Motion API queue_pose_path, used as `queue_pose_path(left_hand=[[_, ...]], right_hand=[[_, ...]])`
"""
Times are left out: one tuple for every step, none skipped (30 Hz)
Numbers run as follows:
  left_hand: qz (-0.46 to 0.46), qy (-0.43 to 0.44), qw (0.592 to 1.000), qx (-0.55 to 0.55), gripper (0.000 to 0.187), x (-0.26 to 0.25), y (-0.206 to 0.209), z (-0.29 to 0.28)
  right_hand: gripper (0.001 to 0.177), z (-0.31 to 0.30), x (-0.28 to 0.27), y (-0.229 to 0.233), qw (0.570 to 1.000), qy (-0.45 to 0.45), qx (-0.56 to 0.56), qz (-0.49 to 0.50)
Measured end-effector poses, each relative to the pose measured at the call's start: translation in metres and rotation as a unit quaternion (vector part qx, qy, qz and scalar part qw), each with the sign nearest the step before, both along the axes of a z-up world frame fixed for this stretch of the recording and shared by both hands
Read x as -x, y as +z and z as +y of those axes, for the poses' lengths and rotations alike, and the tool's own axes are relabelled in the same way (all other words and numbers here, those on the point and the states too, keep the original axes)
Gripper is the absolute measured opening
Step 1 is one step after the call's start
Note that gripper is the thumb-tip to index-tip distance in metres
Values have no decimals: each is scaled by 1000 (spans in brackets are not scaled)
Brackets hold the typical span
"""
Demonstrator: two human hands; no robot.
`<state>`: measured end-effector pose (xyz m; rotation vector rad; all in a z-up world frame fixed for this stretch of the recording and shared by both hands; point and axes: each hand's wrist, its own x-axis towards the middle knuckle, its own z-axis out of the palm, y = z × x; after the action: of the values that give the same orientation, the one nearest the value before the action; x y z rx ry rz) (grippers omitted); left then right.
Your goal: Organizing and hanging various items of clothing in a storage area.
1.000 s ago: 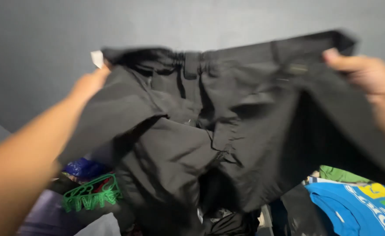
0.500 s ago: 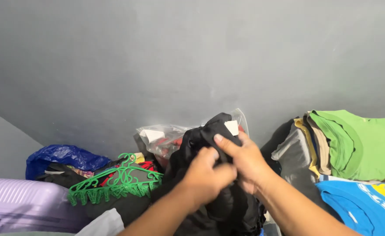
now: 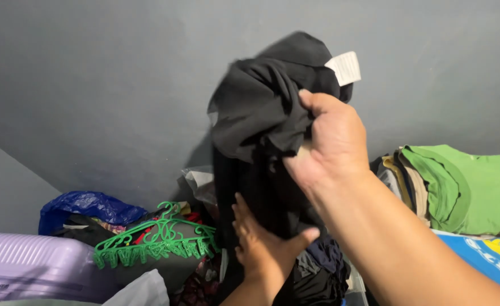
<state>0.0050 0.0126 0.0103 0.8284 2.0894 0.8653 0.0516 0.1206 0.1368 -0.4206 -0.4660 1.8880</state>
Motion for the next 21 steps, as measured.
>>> queue_pose_path(left_hand=[[-26,29,999,17,160,-2,4,7],[-53,58,996,33,157,-5,8,14],[-53,55,997,30,157,-3,-1,22],[-54,130,990,26,141,-2,-9,31],[-56,201,978,23,126,-2,-18,41],[-57,196,979,21,126,3,-27,48],[-54,198,978,-37,103,10,-37,52],[-50,201,974,-94,81,17,-47,56],[-49,201,974,-94,81,28,-60,68],[-58,219,959,-169,62,40,-73,81],[-67,236,939,-243,47,51,-87,93],[-68,235,939,-242,47,62,-76,100],[-146,229,922,-277,44,67,-67,106],[-224,222,897,-309,42,69,-59,110],[-298,215,865,-340,40,73,-31,109],[-371,208,827,-368,38,77,-4,106],[-440,199,782,-394,37,82,23,103],[-505,188,731,-418,35,86,42,102],[-568,174,676,-436,34,86,61,100],[-626,160,616,-451,33,83,81,100],[-626,158,618,-448,33,79,84,101]], right_hand=[[24,-2,3,8,1000,15,-6,18],[25,-4,6,16,999,30,-11,36],[25,-8,4,27,999,27,-14,35],[28,-11,2,39,992,63,-74,82],[30,-14,-2,49,978,97,-133,126],[30,-8,-11,56,979,92,-136,124],[23,-3,-19,62,968,116,-181,129],[16,1,-27,68,955,140,-226,134],[16,7,-44,69,955,140,-226,134],[15,13,-60,70,958,100,-236,124],[14,19,-77,72,961,59,-247,113],[14,29,-93,63,961,58,-246,112],[11,40,-110,54,953,65,-267,125],[9,50,-127,44,945,73,-286,138],[9,44,-136,29,945,74,-285,139],[20,38,-144,14,972,6,-199,124],[32,34,-151,-2,986,-60,-109,107],[32,26,-154,-25,987,-58,-108,108],[36,17,-158,-49,993,-110,-33,37],[40,8,-164,-72,986,-158,45,-35],[40,3,-162,-90,985,-161,47,-33]])
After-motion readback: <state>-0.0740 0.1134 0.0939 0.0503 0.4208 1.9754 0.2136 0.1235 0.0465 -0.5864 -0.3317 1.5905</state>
